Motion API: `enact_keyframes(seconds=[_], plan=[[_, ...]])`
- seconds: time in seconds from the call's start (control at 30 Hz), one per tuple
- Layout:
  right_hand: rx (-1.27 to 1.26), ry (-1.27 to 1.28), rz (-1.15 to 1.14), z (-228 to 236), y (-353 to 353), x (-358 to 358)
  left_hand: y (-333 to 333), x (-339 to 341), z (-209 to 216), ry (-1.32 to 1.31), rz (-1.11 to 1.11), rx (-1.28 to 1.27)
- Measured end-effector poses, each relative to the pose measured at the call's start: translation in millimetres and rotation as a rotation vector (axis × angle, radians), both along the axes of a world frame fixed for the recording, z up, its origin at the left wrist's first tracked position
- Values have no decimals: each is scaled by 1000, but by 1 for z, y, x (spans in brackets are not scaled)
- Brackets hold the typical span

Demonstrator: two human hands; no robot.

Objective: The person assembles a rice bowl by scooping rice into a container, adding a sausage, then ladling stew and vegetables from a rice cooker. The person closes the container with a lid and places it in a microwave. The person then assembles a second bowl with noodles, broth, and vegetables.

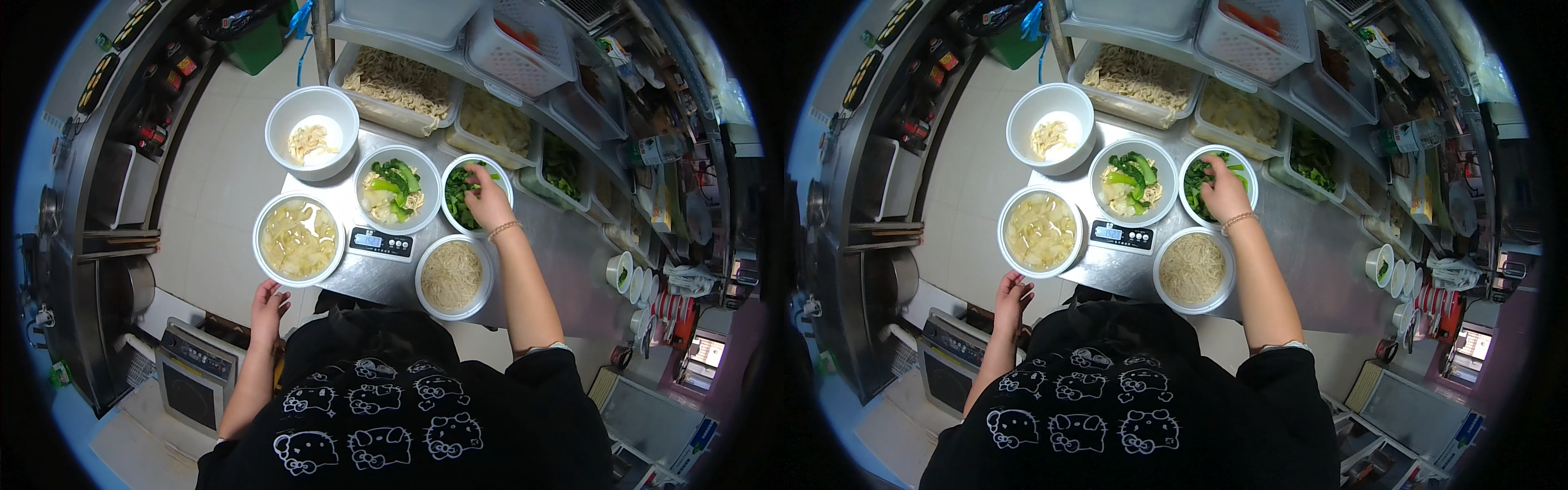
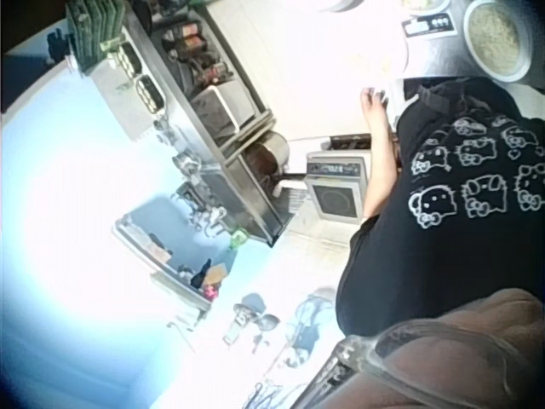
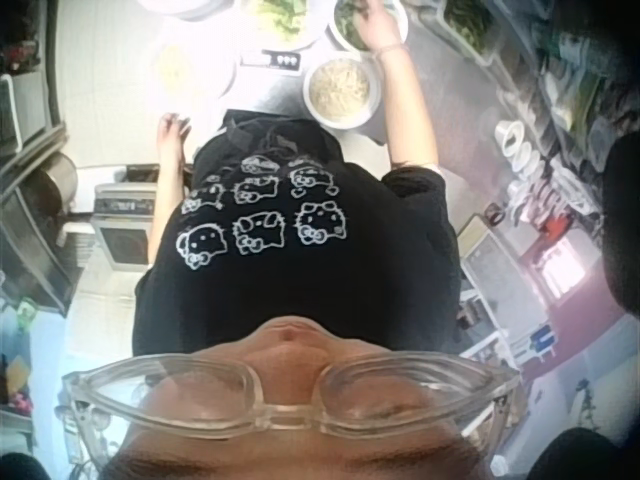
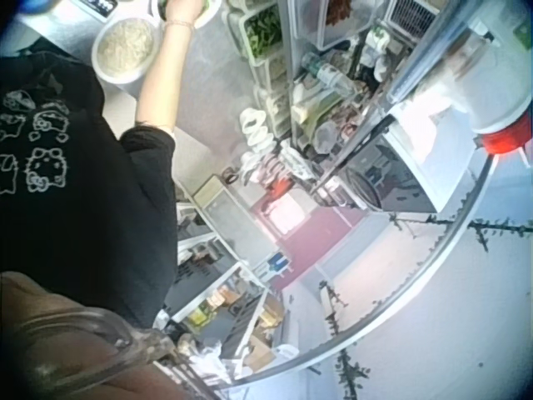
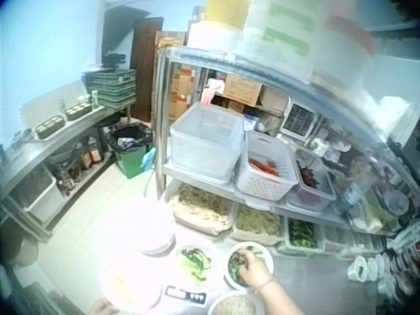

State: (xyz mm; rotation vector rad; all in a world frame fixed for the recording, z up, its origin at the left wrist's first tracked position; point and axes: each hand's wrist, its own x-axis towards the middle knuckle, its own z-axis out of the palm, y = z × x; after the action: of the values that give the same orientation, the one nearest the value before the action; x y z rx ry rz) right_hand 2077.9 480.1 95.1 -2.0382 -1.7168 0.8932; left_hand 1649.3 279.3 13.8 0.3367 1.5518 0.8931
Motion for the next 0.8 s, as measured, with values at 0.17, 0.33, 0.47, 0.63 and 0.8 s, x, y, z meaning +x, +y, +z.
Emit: enact_keyframes(seconds=[0.17,0.33,0.47,0.63,0.8], plan=[[-92,-429,334,-46,-24,30,-3,-2,2,-3,-29,-13],[34,-360,339,-63,-21,40,-1,-2,1,-8,10,-12],[201,-228,245,-49,-21,48,0,-3,2,-11,20,-10],[151,24,-55,19,-25,45,0,-5,3,-13,28,-11],[291,579,-8,98,-23,11,2,-5,-1,-9,10,-17]])
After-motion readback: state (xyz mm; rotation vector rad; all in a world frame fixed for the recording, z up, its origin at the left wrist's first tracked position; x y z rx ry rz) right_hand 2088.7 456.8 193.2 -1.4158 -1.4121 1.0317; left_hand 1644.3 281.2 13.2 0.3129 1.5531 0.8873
